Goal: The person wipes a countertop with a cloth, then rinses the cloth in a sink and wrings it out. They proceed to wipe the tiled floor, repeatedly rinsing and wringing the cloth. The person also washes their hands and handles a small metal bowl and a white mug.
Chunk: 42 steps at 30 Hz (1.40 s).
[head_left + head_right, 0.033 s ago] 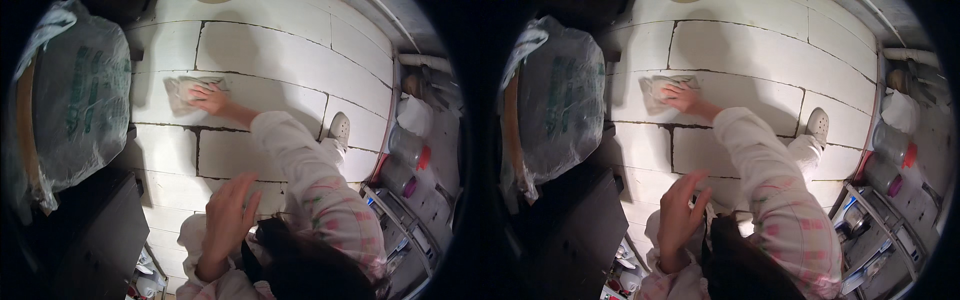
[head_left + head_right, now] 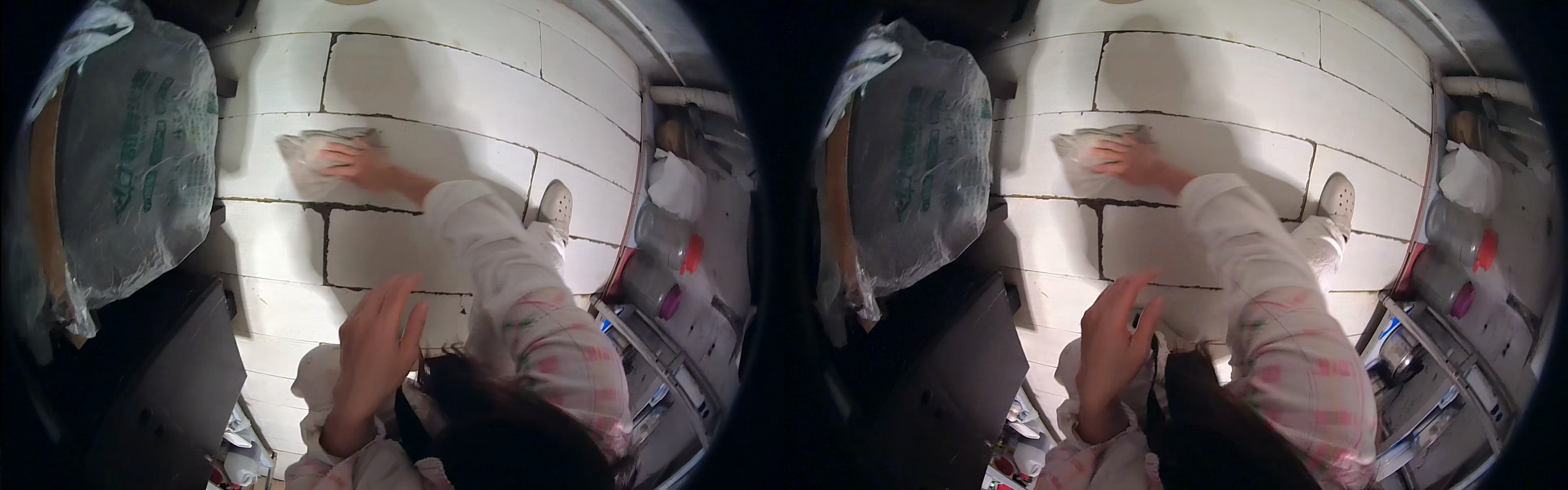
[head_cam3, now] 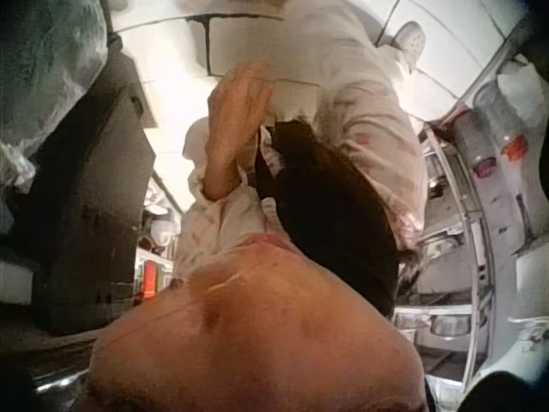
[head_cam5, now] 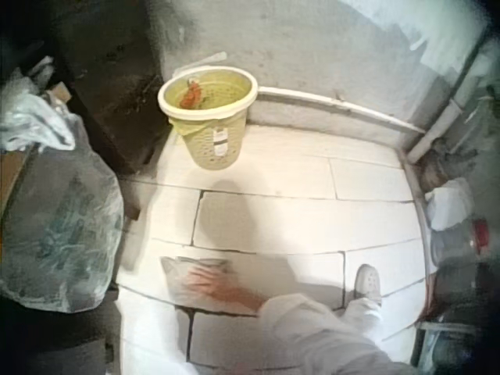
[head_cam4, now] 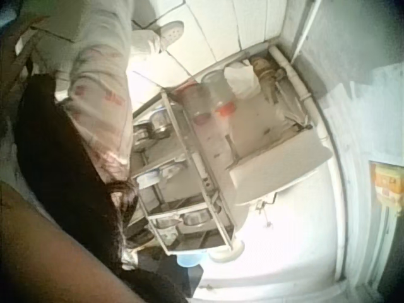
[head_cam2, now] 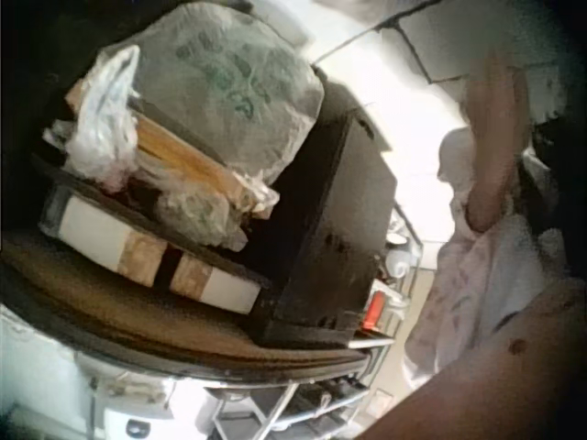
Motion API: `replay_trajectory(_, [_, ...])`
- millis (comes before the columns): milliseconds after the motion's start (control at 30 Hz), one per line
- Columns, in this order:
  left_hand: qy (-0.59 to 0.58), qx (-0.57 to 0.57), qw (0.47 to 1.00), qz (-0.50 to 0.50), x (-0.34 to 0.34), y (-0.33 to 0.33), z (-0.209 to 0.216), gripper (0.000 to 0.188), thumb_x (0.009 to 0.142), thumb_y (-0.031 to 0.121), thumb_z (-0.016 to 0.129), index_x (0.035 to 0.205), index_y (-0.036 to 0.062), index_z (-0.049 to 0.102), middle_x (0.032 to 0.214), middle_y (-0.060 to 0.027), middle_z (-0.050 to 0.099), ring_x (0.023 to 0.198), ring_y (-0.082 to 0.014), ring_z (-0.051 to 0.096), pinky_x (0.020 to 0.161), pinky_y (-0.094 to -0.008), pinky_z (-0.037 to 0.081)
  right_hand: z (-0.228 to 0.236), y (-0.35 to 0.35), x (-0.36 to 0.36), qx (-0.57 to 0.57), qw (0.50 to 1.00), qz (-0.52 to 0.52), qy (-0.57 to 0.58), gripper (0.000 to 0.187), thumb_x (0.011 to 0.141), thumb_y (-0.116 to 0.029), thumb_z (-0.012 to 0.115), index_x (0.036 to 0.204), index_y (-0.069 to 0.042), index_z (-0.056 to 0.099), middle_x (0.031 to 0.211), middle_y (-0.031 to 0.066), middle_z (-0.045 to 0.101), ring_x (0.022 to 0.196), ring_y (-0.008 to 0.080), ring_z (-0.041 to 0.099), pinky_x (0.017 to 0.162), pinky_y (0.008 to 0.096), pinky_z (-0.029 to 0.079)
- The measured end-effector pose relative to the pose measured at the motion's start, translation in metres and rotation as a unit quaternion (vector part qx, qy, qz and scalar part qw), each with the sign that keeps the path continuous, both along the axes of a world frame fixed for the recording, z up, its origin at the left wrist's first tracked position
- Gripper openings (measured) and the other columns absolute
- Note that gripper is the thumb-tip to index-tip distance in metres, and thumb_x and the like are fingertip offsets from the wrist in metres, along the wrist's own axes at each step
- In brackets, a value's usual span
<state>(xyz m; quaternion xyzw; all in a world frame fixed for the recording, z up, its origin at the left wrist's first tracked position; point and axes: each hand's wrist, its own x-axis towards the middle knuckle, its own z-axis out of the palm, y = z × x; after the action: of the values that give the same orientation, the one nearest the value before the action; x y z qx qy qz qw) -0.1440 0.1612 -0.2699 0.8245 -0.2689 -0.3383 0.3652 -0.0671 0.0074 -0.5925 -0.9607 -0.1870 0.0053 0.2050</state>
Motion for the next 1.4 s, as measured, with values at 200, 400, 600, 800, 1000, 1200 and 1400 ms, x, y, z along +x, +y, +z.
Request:
replay_trajectory(200, [0.024, -0.097, 0.99, -0.095, -0.005, 0.025, 0.001, 0.026, 0.078, 0.014, 0.057, 0.102, 0.0048, 0.054, 0.102, -0.0129, 0.056, 0.091, -0.0302, 0.055, 0.077, -0.0358, 0.045, 0.001, -0.116, -0.113, -0.08, 0.949, -0.303, -0.041, 0.035, 0.083, -0.025, 0.046, 0.118, -0.024, 0.046, 0.133, 0.0076, 0.031, 0.12, 0.0255, 0.033, 0.09, 0.0459, 0.031])
replay_trajectory(400, [0.031, -0.087, 0.99, -0.111, -0.007, 0.07, 0.007, 0.029, 0.076, 0.016, 0.059, 0.103, 0.006, 0.054, 0.104, -0.0114, 0.056, 0.089, -0.0285, 0.056, 0.075, -0.0346, 0.046, -0.058, -0.105, -0.011, -0.067, 0.724, -0.686, 0.029, 0.044, 0.081, -0.029, 0.042, 0.125, -0.024, 0.038, 0.137, 0.0097, 0.025, 0.126, 0.0297, 0.021, 0.089, 0.0577, 0.025])
replay_trajectory(600, [0.004, -0.086, 0.994, -0.06, -0.004, 0.093, 0.006, 0.027, 0.075, 0.016, 0.061, 0.099, 0.0058, 0.055, 0.104, -0.0113, 0.056, 0.088, -0.0279, 0.056, 0.075, -0.0352, 0.046, -0.02, 0.048, 0.118, -0.031, 0.879, -0.475, 0.0, 0.042, 0.084, -0.023, 0.039, 0.125, -0.02, 0.038, 0.134, 0.0102, 0.028, 0.124, 0.0326, 0.024, 0.092, 0.0622, 0.018])
replay_trajectory(800, [0.018, -0.119, 0.987, -0.103, -0.01, 0.083, 0.006, 0.022, 0.075, 0.017, 0.06, 0.093, 0.0055, 0.056, 0.1, -0.0117, 0.057, 0.088, -0.0283, 0.056, 0.075, -0.0352, 0.046, -0.017, 0.138, 0.028, 0.056, 0.995, 0.079, -0.025, 0.041, 0.074, -0.017, 0.055, 0.113, -0.029, 0.05, 0.136, -0.004, 0.028, 0.126, 0.0179, 0.024, 0.098, 0.0504, 0.023])
replay_trajectory(1000, [0.043, -0.112, 0.976, -0.181, -0.019, 0.078, 0.014, 0.022, 0.076, 0.015, 0.059, 0.095, 0.006, 0.056, 0.1, -0.0117, 0.057, 0.09, -0.0289, 0.056, 0.075, -0.0349, 0.045, 0.024, -0.007, -0.075, -0.137, 0.981, -0.072, 0.119, 0.042, 0.082, -0.023, 0.044, 0.124, -0.03, 0.04, 0.139, -0.0033, 0.023, 0.128, 0.0198, 0.021, 0.097, 0.0535, 0.021])
replay_trajectory(1200, [0.062, -0.058, 0.989, -0.122, -0.033, 0.087, 0.036, 0.027, 0.072, 0.011, 0.063, 0.098, 0.0065, 0.056, 0.104, -0.0105, 0.057, 0.093, -0.0277, 0.055, 0.079, -0.0346, 0.045, 0.001, 0.05, 0.002, -0.115, 0.868, -0.478, 0.068, 0.042, 0.087, -0.03, 0.035, 0.128, -0.025, 0.033, 0.136, 0.0076, 0.027, 0.127, 0.0287, 0.02, 0.096, 0.0549, 0.021])
replay_trajectory(1400, [0.012, 0.021, 0.986, -0.167, -0.08, 0.057, 0.053, 0.036, 0.067, 0.009, 0.067, 0.101, 0.0058, 0.056, 0.107, -0.0098, 0.055, 0.096, -0.0269, 0.055, 0.082, -0.035, 0.044, -0.012, 0.105, 0.007, -0.03, 0.997, -0.05, -0.042, 0.043, 0.076, -0.022, 0.052, 0.116, -0.036, 0.046, 0.133, -0.0049, 0.032, 0.126, 0.0182, 0.024, 0.096, 0.055, 0.021])
